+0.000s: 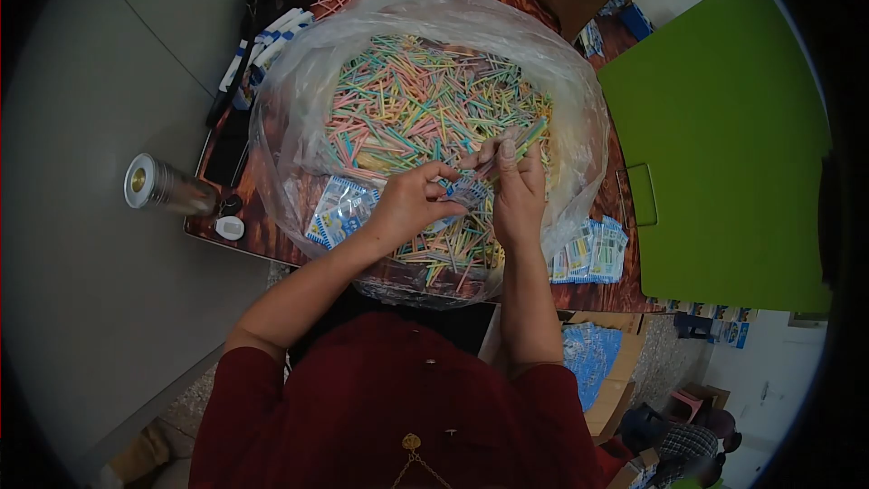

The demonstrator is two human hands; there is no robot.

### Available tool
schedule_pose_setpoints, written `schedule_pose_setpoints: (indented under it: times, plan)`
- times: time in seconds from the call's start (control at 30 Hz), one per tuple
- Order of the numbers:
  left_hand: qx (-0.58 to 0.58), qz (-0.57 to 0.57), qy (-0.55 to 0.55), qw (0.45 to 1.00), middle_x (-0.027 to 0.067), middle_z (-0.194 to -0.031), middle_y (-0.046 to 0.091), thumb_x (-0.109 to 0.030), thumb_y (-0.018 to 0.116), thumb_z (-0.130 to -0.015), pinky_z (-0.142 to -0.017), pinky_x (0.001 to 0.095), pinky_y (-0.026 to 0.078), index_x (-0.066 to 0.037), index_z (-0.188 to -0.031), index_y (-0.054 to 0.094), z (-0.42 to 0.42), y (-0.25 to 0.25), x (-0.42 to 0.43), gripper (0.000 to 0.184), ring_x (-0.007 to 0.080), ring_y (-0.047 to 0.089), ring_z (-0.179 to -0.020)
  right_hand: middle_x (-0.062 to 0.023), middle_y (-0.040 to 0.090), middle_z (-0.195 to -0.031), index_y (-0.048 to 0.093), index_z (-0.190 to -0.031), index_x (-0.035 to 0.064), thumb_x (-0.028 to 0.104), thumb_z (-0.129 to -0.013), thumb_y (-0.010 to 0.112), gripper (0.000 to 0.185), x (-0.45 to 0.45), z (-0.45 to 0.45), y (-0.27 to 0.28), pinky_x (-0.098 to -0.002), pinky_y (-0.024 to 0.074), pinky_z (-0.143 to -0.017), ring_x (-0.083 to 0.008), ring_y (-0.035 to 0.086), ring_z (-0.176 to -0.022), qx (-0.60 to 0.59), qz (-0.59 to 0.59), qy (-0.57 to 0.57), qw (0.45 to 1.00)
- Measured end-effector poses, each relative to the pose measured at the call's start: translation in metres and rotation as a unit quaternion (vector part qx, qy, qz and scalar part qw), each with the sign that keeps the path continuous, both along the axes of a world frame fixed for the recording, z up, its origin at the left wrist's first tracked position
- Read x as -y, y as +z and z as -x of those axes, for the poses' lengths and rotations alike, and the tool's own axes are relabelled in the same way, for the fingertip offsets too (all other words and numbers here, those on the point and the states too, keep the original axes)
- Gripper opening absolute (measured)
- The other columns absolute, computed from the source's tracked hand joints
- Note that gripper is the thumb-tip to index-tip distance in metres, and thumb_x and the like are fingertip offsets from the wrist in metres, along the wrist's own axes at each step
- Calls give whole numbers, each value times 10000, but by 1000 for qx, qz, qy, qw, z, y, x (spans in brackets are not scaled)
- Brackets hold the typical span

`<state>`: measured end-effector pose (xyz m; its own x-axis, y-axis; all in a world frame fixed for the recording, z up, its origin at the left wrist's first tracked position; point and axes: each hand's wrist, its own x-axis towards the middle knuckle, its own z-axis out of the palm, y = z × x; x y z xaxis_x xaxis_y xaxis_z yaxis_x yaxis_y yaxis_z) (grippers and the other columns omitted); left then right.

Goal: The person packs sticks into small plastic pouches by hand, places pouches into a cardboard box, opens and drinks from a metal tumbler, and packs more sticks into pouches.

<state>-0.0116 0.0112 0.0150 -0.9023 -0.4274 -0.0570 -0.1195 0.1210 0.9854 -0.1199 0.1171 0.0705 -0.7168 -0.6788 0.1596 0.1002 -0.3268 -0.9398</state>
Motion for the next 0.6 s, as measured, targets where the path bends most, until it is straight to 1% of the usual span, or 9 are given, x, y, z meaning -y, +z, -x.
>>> schedule_pose_setpoints:
  times: [0.03,0.1,0.2,0.23,0.33,0.4,0.47,0.53,0.6]
  plan:
    - [0,-1,2,1000,83,-744,655,-156,846,-667,-643,259,504,-26,-1020,610,0,1,-1,444,96,600,-679,-54,536,-857,426,-1081,51,208,-1009,433,174,0,-1,0,-316,482,-797,-153,573,-806,-7,-30,17,999]
    - [-71,-20,6,997,72,-737,662,-151,846,-662,-631,253,496,-2,-1018,609,2,1,-2,453,95,605,-668,-66,558,-874,429,-1085,47,217,-1008,436,187,1,-2,-2,-309,486,-795,-156,582,-828,-5,-35,28,999]
    - [-99,-13,-3,995,63,-723,664,-140,840,-670,-611,247,479,18,-1022,604,3,-6,-1,452,81,598,-667,-92,600,-910,442,-1089,45,226,-1005,443,200,3,-7,-3,-311,492,-816,-179,609,-857,26,-34,39,998]
    - [-99,-13,-2,995,63,-723,664,-140,840,-670,-611,247,479,18,-1022,604,3,-8,-1,452,81,598,-667,-105,620,-929,452,-1090,46,225,-1002,447,200,3,-9,-3,-320,492,-840,-198,628,-864,57,-28,38,997]
    - [-66,-81,-27,994,63,-736,672,-123,825,-693,-602,241,466,22,-1050,592,3,-7,1,451,61,592,-690,-130,636,-997,454,-1108,41,229,-1004,443,216,0,-8,-12,-325,479,-866,-204,623,-910,34,-28,42,998]
    - [-60,-184,-40,980,47,-729,664,-106,807,-719,-610,233,460,24,-1087,572,1,-3,1,456,47,575,-691,-144,634,-1033,453,-1124,38,235,-1003,443,231,-3,-9,-18,-337,469,-891,-212,616,-950,20,-22,43,999]
    - [-48,-172,-40,983,41,-734,664,-95,801,-725,-614,229,458,26,-1101,565,1,0,3,460,46,573,-694,-158,633,-1069,452,-1139,35,241,-1003,443,247,-4,-10,-19,-348,459,-916,-220,608,-990,6,-15,44,999]
    - [-37,-161,-40,986,35,-738,664,-84,795,-732,-618,225,455,27,-1115,558,1,2,3,464,46,571,-696,-195,615,-1135,438,-1180,28,287,-1006,418,313,-6,-11,-19,-378,424,-965,-243,572,-1082,-26,-56,51,997]
    - [-36,-174,-48,983,37,-816,682,7,741,-763,-659,211,476,-1,-1115,542,2,3,4,404,55,599,-742,-203,608,-1152,443,-1188,20,309,-1006,403,344,-8,-5,-23,-387,414,-977,-253,560,-1107,-19,-42,54,997]
